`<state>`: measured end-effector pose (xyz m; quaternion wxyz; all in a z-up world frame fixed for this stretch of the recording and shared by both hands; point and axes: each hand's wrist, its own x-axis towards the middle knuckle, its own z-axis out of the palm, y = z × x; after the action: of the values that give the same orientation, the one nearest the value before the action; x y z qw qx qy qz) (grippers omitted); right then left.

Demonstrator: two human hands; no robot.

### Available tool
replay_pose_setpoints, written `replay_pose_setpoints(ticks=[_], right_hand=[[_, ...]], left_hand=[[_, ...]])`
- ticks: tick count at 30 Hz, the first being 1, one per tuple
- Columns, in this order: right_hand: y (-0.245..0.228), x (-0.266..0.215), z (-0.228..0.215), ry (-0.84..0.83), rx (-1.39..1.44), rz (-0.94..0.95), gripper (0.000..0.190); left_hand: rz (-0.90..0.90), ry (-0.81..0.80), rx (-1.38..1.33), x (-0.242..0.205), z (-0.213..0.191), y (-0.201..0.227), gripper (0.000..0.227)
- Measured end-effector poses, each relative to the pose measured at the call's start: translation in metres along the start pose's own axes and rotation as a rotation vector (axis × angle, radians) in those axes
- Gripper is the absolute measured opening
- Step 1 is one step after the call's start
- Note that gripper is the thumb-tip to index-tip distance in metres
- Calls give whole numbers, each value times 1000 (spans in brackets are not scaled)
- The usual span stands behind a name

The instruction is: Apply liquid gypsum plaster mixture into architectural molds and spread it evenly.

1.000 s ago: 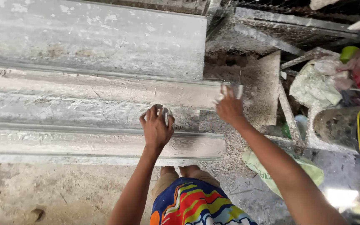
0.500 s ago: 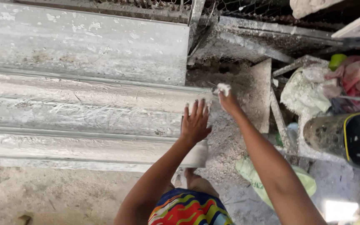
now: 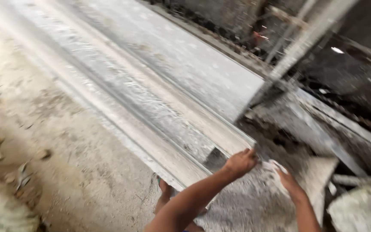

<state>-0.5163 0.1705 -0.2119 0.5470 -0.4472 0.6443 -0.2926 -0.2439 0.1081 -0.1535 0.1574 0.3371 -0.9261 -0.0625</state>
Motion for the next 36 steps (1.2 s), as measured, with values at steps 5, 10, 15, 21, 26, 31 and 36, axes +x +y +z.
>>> replay_pose_setpoints(ticks=[5,10,15,21,26,31,36], right_hand=[[49,52,-30,-72,-60,-10,37],[-43,18,57,319,-429,-58,42],[-132,-15,140,332,-558,-355,61],[-102,1,150,462,-998,-609,53],[-31,41,132,444,-612,-456,48],[-35,47,129,433,-374,-581,56],[-51,41,127,366,-317,-463,65]], left_hand=[[-361,-36,-742,-7,-38,-14,23],[-512,43,-654,-10,-16,-20,22],[-540,136,-420,-14,-37,-22,19],[-603,132,-488,-19,-73,-41,20],[-763,393,-445,-30,-75,-118,16],[-901,463,-255,-37,-129,-142,27],[-533,18,-143,-34,-124,-65,58]])
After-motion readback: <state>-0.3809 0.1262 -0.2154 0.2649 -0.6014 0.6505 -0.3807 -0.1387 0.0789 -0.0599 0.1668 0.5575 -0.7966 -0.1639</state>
